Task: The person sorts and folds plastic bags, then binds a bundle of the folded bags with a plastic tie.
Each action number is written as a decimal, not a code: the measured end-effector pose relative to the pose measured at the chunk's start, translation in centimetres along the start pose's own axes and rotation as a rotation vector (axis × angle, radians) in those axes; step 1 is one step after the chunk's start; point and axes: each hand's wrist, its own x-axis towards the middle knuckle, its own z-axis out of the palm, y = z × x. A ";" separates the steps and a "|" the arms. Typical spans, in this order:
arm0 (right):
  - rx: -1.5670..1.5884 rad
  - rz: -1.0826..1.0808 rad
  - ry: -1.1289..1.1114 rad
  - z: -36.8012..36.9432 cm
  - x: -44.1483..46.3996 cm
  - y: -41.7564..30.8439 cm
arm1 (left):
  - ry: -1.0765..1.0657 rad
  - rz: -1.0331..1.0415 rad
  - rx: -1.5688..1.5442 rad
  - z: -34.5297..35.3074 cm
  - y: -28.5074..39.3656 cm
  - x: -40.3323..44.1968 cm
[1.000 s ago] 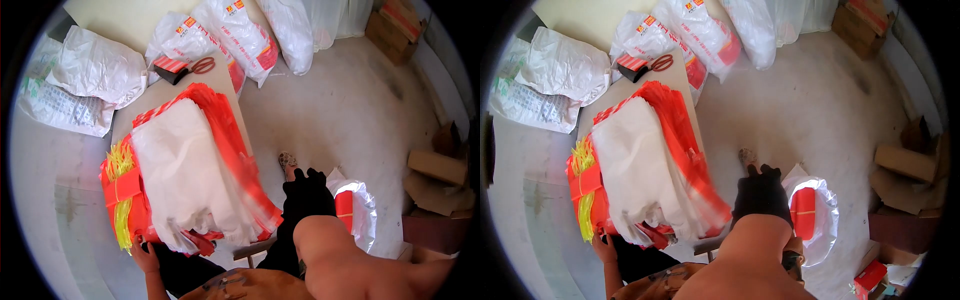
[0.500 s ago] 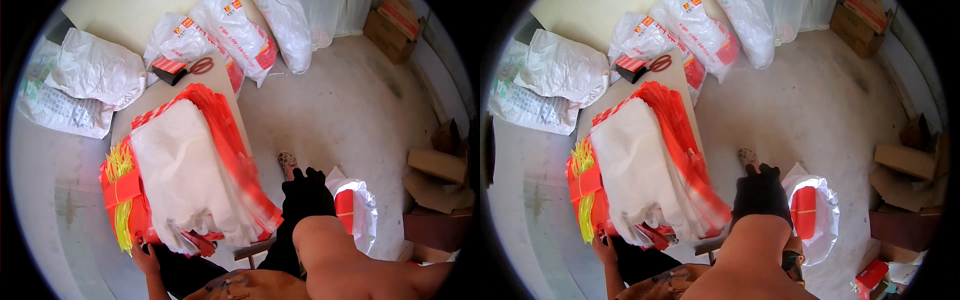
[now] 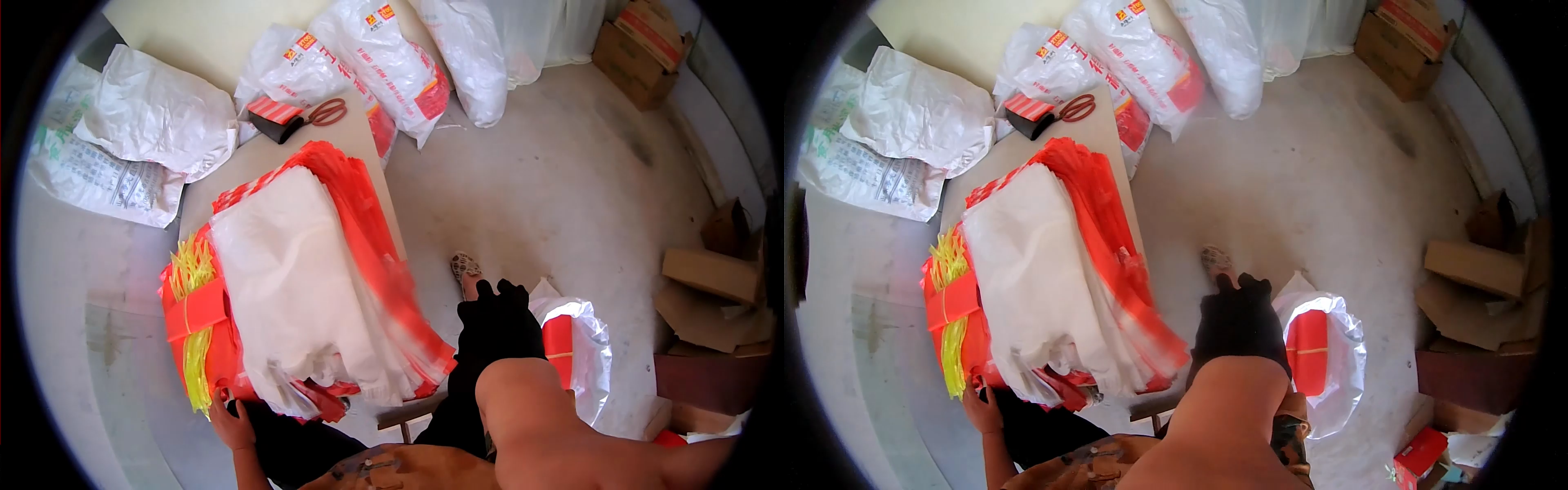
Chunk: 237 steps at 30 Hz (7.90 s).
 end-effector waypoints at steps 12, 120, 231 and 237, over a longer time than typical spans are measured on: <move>0.022 0.012 0.002 0.0 0.1 0.0 | 0.019 0.021 -0.014 -0.1 0.1 0.0; -0.319 0.787 -0.740 -5.7 -2.8 11.4 | 0.058 -0.008 -0.078 -1.2 0.8 0.5; -0.792 0.410 -1.516 -8.3 -12.8 19.8 | -0.655 -0.560 -1.517 -4.2 10.2 0.0; -0.831 0.154 -1.687 -9.3 -14.4 17.9 | -0.409 -0.371 -1.260 -5.6 9.8 -0.2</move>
